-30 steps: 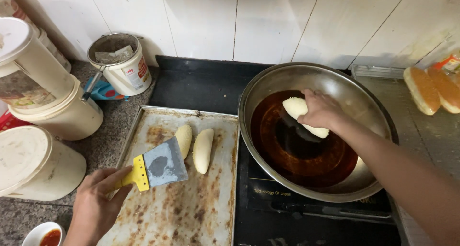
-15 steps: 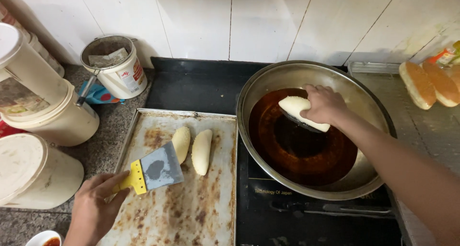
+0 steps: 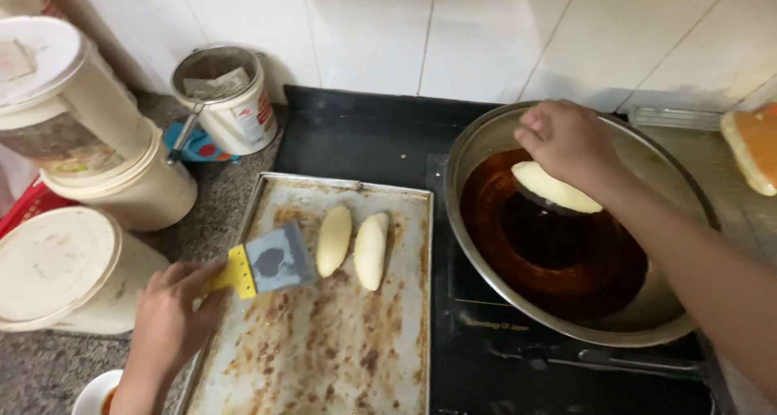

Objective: The person uses chopsticks to flip and remove fried buns from a pan of hot oil, placing them on a wire rack. They then use a metal scraper to transfer raw dough pieces from a tray into the pan to fry.

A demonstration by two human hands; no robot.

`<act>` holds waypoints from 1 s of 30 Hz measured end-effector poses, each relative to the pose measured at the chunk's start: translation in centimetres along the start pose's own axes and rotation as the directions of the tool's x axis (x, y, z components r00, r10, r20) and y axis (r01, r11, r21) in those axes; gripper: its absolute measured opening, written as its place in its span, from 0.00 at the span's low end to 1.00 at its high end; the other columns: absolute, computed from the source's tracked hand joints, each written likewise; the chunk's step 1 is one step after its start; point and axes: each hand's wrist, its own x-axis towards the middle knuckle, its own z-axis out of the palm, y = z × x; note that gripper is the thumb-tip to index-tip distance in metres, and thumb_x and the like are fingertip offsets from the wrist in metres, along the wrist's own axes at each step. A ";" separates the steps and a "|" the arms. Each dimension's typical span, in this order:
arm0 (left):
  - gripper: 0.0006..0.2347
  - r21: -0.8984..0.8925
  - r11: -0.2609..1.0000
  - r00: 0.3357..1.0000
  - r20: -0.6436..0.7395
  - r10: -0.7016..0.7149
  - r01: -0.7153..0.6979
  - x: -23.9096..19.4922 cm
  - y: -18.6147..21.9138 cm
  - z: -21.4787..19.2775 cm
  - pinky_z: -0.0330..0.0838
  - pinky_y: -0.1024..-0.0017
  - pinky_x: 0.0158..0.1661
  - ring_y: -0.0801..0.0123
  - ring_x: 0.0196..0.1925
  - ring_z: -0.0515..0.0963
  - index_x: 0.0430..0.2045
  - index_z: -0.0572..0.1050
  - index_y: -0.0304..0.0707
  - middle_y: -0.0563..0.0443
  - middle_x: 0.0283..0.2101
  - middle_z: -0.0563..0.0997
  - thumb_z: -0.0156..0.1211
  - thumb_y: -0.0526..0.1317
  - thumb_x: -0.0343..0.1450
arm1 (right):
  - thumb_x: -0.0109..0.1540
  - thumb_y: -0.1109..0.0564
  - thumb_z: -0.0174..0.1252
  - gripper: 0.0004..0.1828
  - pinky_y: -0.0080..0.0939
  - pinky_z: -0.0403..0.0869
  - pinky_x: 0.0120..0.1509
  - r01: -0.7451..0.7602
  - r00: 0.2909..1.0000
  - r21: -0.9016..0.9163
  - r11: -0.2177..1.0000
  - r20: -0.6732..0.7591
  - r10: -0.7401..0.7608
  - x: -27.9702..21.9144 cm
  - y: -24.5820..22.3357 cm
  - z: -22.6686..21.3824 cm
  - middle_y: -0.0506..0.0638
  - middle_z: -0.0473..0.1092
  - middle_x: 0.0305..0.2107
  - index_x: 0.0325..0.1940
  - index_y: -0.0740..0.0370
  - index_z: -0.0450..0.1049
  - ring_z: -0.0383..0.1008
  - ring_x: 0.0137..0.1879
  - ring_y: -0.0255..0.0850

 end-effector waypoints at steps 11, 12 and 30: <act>0.09 0.361 0.906 0.971 -0.002 0.239 -0.222 9.8 0.2 4.3 0.69 0.51 0.82 0.64 0.66 0.87 0.43 0.94 0.71 0.61 0.48 0.90 0.69 0.48 0.76 | 0.72 0.49 0.73 0.22 0.44 0.91 0.36 -0.134 0.971 0.663 0.736 0.238 -0.038 1.5 -18.3 18.8 0.61 0.87 0.39 0.64 0.68 0.87 0.88 0.35 0.46; 0.08 0.396 0.878 0.957 0.000 0.291 -0.268 10.8 0.4 5.1 0.67 0.50 0.82 0.62 0.65 0.88 0.39 0.95 0.64 0.58 0.48 0.92 0.70 0.45 0.75 | 0.73 0.46 0.72 0.27 0.46 0.90 0.31 -0.237 0.949 0.687 0.686 0.315 0.013 1.7 -19.1 22.0 0.59 0.86 0.34 0.65 0.72 0.85 0.87 0.30 0.46; 0.09 0.351 0.828 0.899 0.210 0.385 -0.437 14.5 1.5 14.0 0.66 0.47 0.73 0.57 0.66 0.81 0.42 0.95 0.51 0.51 0.57 0.91 0.67 0.41 0.77 | 0.67 0.29 0.71 0.53 0.79 0.81 0.76 -0.395 0.876 0.044 0.918 0.319 0.362 -1.7 -23.2 38.1 0.72 0.75 0.69 0.84 0.68 0.66 0.80 0.77 0.78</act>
